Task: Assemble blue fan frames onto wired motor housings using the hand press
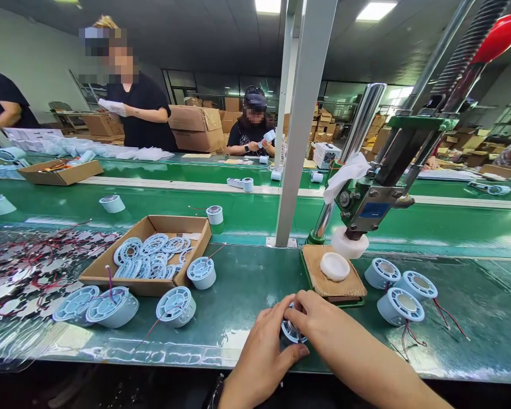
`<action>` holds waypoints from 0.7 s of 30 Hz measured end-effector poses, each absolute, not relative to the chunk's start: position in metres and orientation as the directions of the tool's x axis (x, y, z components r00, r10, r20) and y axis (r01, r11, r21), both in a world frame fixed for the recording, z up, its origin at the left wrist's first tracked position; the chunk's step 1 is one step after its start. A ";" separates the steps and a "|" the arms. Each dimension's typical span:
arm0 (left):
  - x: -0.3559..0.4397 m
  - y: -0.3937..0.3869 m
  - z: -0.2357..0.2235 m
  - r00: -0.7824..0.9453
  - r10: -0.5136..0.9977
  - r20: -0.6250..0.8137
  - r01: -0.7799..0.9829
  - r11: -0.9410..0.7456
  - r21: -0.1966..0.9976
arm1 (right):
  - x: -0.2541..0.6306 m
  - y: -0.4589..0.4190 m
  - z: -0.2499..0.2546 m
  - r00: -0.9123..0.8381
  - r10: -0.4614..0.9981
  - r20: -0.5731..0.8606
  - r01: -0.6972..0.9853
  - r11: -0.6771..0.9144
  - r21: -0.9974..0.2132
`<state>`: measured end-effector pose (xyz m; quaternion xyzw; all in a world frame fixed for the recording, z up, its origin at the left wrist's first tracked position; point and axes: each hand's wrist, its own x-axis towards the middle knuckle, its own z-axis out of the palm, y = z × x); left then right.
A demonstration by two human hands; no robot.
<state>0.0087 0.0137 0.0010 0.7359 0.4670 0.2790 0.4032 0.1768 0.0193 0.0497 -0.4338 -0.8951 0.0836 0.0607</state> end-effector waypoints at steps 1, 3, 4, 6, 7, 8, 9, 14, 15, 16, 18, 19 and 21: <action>0.009 0.013 0.001 0.411 0.911 0.041 0.462 -0.247 0.852 | 0.176 0.020 0.048 -0.612 0.790 0.041 0.776 0.609 -0.164; 0.009 0.012 -0.001 0.412 0.909 0.055 0.460 -0.260 0.849 | 0.178 0.020 0.045 -0.621 0.782 0.063 0.769 0.623 -0.143; 0.009 0.012 -0.001 0.411 0.910 0.060 0.461 -0.263 0.848 | 0.180 0.021 0.044 -0.631 0.771 0.078 0.756 0.635 -0.159; 0.009 0.012 -0.002 0.404 0.913 0.060 0.465 -0.261 0.846 | 0.183 0.021 0.043 -0.652 0.751 0.108 0.722 0.658 -0.212; 0.009 0.012 -0.002 0.401 0.914 0.059 0.469 -0.260 0.844 | 0.185 0.021 0.044 -0.658 0.745 0.111 0.712 0.663 -0.232; 0.009 0.012 -0.002 0.400 0.915 0.059 0.470 -0.260 0.843 | 0.186 0.021 0.045 -0.660 0.744 0.106 0.708 0.663 -0.242; 0.009 0.013 -0.001 0.401 0.914 0.060 0.472 -0.262 0.842 | 0.186 0.021 0.046 -0.661 0.744 0.097 0.708 0.662 -0.248; 0.010 0.012 0.003 0.418 0.906 0.070 0.463 -0.279 0.841 | 0.183 0.019 0.053 -0.647 0.762 0.017 0.732 0.628 -0.266; 0.010 0.012 0.004 0.421 0.904 0.071 0.461 -0.281 0.842 | 0.183 0.019 0.054 -0.642 0.767 0.010 0.736 0.620 -0.271; 0.010 0.012 0.004 0.422 0.904 0.070 0.461 -0.281 0.841 | 0.182 0.019 0.055 -0.641 0.767 0.006 0.736 0.617 -0.279; 0.009 0.012 0.006 0.430 0.901 0.059 0.468 -0.277 0.839 | 0.183 0.019 0.057 -0.649 0.761 0.004 0.726 0.621 -0.295; 0.009 0.012 0.006 0.433 0.900 0.050 0.472 -0.274 0.838 | 0.183 0.019 0.058 -0.650 0.760 0.003 0.724 0.621 -0.301; 0.007 0.014 0.008 0.447 0.894 0.032 0.476 -0.268 0.837 | 0.184 0.019 0.058 -0.643 0.766 -0.003 0.729 0.611 -0.308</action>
